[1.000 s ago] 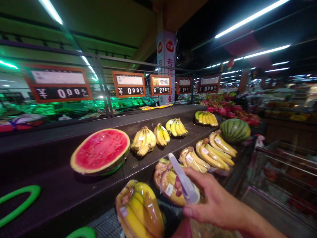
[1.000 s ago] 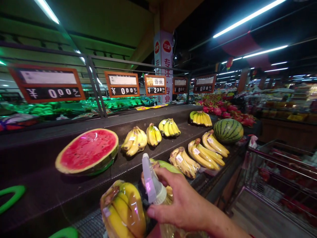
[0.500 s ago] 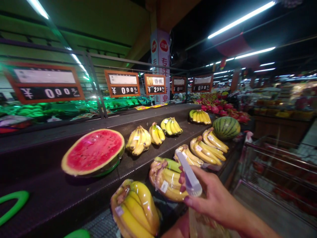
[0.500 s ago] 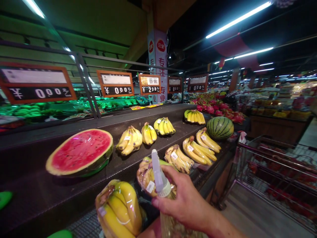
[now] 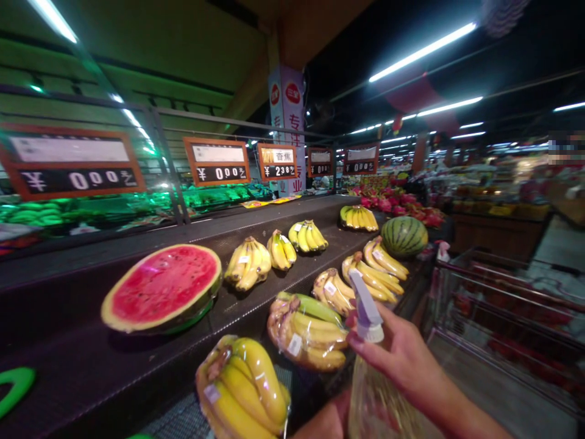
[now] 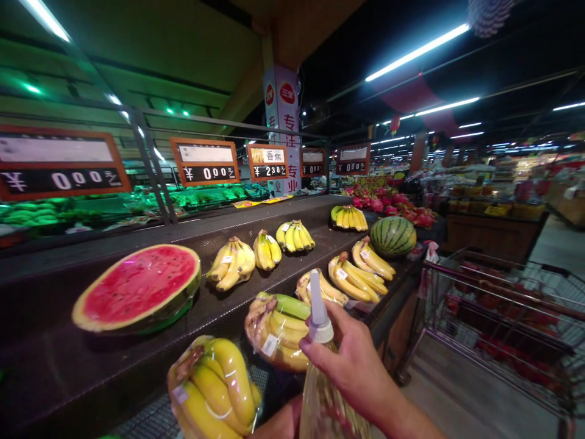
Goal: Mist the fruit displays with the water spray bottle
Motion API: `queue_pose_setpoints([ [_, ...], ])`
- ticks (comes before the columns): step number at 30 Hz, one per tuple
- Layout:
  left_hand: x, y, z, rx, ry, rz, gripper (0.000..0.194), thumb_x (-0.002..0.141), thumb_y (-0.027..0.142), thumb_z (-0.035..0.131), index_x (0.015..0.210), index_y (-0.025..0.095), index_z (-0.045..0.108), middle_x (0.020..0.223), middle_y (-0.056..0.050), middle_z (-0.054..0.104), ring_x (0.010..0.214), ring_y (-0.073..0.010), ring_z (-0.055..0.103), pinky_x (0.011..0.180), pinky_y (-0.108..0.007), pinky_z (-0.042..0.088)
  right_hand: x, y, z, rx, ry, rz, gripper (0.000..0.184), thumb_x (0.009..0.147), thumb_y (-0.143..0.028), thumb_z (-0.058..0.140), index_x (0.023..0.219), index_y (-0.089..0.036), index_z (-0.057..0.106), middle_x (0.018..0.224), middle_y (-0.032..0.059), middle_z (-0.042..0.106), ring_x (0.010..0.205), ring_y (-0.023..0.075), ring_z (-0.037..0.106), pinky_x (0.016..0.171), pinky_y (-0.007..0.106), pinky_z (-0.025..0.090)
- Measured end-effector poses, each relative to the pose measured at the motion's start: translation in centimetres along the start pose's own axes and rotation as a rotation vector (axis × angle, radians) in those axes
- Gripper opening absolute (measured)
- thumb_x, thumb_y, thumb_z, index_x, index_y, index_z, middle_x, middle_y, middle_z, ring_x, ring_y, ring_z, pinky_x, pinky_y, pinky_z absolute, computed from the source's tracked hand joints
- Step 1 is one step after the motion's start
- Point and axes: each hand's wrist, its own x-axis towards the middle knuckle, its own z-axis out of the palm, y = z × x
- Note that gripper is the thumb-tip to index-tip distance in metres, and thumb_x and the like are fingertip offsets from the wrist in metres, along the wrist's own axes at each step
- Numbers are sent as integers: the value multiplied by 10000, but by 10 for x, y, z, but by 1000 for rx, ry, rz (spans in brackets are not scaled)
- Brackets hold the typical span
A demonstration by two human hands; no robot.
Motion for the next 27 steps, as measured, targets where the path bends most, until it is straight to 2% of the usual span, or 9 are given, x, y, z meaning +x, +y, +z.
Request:
queue_pose_setpoints([
  [5,-1,13,10,8,-18,-4,522,827,367,710,1298,183,578,1400,-125,579,1307,-304,528,1122,-589,381,-5,3,-14,-13,68,7,308,805,-376,687,1030,-169,648,953,65,741,870,265,697,793,341,539],
  [9,16,24,23,-86,-77,14,957,516,364,923,1368,189,524,1363,-155,617,1277,-366,559,1145,-579,348,-1,6,-31,-42,156,-1,289,808,-416,693,955,-168,672,883,54,752,796,259,710,734,332,552],
  [11,27,28,30,-145,-122,32,1069,424,384,949,1379,185,513,1346,-155,625,1281,-391,555,1137,-543,366,2,8,-38,-46,186,-8,308,808,-437,697,950,-164,677,846,48,750,767,256,710,702,329,556],
  [15,41,28,34,-202,-210,74,992,497,352,923,1387,180,519,1352,-149,616,1311,-386,532,1142,-529,359,4,10,-48,-23,214,20,388,799,-452,697,1031,-142,673,910,79,769,797,285,728,730,364,564],
  [18,47,18,25,-165,-185,74,1088,411,316,957,1399,200,516,1363,-156,612,1322,-402,518,1148,-521,357,4,12,-50,-33,265,70,455,783,-477,692,1078,-130,665,972,106,777,846,313,733,778,396,557],
  [21,52,2,14,-102,-178,69,1101,369,298,968,1377,196,540,1387,-177,599,1307,-412,529,1141,-582,353,2,19,-49,-65,307,114,494,764,-505,695,1078,-124,670,1017,128,778,907,333,726,790,395,550],
  [25,59,-20,1,-23,-110,85,759,616,382,868,1300,190,597,1432,-152,569,1367,-358,476,1184,-645,246,1,34,-45,-40,327,177,526,747,-542,698,1075,-132,677,1011,117,787,927,332,729,797,379,556],
  [27,62,-28,-2,-22,-76,77,771,618,423,860,1308,207,592,1394,-147,601,1344,-355,500,1179,-650,249,2,39,-42,-47,314,181,512,751,-546,695,1057,-136,686,964,100,791,881,322,735,781,374,555],
])
